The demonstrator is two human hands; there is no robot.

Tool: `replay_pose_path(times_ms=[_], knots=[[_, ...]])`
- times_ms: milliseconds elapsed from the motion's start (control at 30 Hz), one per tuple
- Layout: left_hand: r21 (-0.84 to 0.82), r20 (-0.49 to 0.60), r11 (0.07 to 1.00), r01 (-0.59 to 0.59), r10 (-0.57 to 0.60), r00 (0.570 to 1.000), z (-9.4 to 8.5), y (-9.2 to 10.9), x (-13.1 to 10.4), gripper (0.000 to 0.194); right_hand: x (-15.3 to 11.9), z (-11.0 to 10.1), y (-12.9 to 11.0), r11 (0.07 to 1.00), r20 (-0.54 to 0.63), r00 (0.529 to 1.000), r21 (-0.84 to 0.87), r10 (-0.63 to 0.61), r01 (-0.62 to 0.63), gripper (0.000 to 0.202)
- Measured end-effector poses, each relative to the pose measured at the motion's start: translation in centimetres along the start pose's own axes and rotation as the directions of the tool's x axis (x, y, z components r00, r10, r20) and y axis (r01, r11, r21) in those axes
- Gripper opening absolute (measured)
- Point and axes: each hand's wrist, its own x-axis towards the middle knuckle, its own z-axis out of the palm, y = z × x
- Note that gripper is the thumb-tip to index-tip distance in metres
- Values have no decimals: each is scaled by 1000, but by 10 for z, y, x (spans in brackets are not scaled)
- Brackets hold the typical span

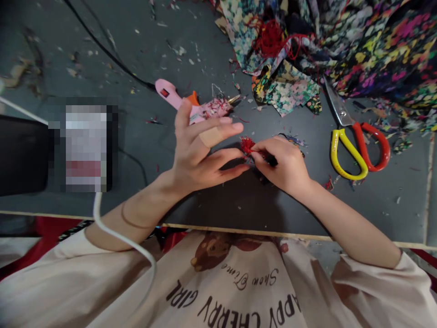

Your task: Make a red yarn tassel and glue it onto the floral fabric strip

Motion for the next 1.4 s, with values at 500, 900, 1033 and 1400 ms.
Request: replay_pose_path(times_ms=[500, 900, 1033, 1400], knots=[[21, -20, 998, -55, 55, 998, 4, -2, -4, 5, 0, 1, 2, 999, 14, 999, 2, -32, 32, 8], [32, -26, 993, -117, 118, 993, -2, 2, 1, 13, 2, 0, -2, 996, 117, 990, 35, -84, 81, 12], [1, 28, 999, -38, 38, 999, -5, -2, 1, 14, 1, 0, -2, 994, 140, 985, 56, -97, 90, 12], [-176, 191, 981, 86, -52, 980, -8, -12, 2, 21, 1, -1, 0, 976, 156, 974, 166, -167, 141, 11]])
